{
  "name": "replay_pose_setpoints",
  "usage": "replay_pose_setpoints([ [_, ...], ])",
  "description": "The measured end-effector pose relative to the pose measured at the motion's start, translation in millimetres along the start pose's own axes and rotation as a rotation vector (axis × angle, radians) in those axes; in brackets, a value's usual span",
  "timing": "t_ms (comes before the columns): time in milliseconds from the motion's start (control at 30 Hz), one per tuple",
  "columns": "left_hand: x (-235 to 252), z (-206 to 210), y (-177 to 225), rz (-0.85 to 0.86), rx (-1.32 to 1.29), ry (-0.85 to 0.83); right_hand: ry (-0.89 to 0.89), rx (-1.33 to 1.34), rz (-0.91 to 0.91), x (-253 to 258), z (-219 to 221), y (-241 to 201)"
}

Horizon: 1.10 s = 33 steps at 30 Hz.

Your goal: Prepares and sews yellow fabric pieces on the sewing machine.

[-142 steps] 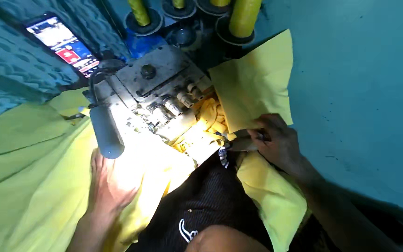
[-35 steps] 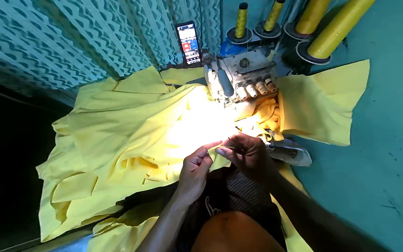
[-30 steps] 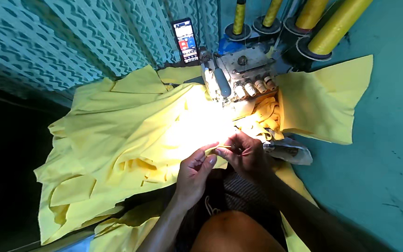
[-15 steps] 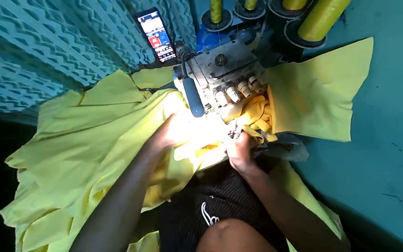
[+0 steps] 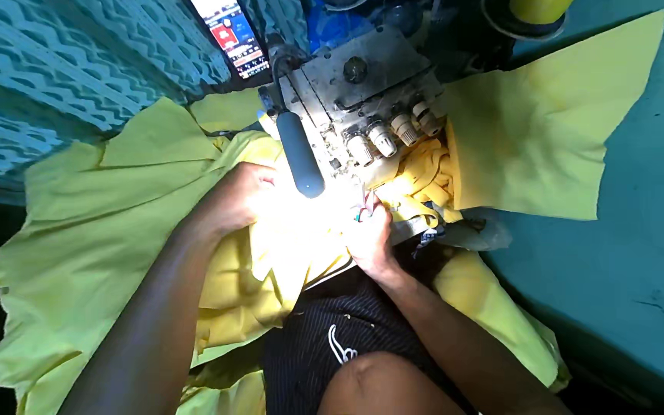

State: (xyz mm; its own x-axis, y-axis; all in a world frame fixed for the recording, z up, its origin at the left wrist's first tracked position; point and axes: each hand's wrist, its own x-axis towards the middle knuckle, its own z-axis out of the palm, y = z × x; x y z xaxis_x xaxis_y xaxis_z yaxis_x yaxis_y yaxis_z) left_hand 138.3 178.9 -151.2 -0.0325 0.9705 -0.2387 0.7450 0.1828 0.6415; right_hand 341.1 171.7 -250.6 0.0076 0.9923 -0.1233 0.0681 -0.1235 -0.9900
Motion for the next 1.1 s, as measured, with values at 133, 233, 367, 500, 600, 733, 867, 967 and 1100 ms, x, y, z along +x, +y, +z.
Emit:
replay_pose_setpoints([
  [133, 3, -5, -2, -0.182, -0.232, 0.055, 0.01, 0.012, -0.007, 1, -1, 0],
  [233, -12, -4, -6, -0.208, -0.558, -0.004, 0.016, 0.05, -0.092, -2, -3, 1],
  [367, -47, 14, -1, -0.209, -0.868, -0.062, -0.072, 0.11, -0.198, -14, -8, -7],
  [500, -80, 31, -7, -0.103, -1.073, -0.043, -0.282, 0.215, -0.132, -31, -17, -30],
  [600, -102, 45, 0, -0.035, -0.732, 0.115, -0.349, 0.092, -0.172, -43, -31, -38],
  [733, -102, 76, -2, 0.191, 0.046, 0.33, -0.267, 0.124, -0.169, -38, -50, -22],
  [867, -75, 69, 8, 0.067, -0.323, -0.108, -0.319, -0.272, -0.41, -32, -66, -13],
  [967, -56, 62, 2, 0.051, -0.889, -0.153, -0.238, -0.523, -0.684, -29, -62, -1],
  [1100, -45, 28, -2, 0.151, -0.482, 0.015, -0.192, -0.368, -0.623, -16, -64, 17],
])
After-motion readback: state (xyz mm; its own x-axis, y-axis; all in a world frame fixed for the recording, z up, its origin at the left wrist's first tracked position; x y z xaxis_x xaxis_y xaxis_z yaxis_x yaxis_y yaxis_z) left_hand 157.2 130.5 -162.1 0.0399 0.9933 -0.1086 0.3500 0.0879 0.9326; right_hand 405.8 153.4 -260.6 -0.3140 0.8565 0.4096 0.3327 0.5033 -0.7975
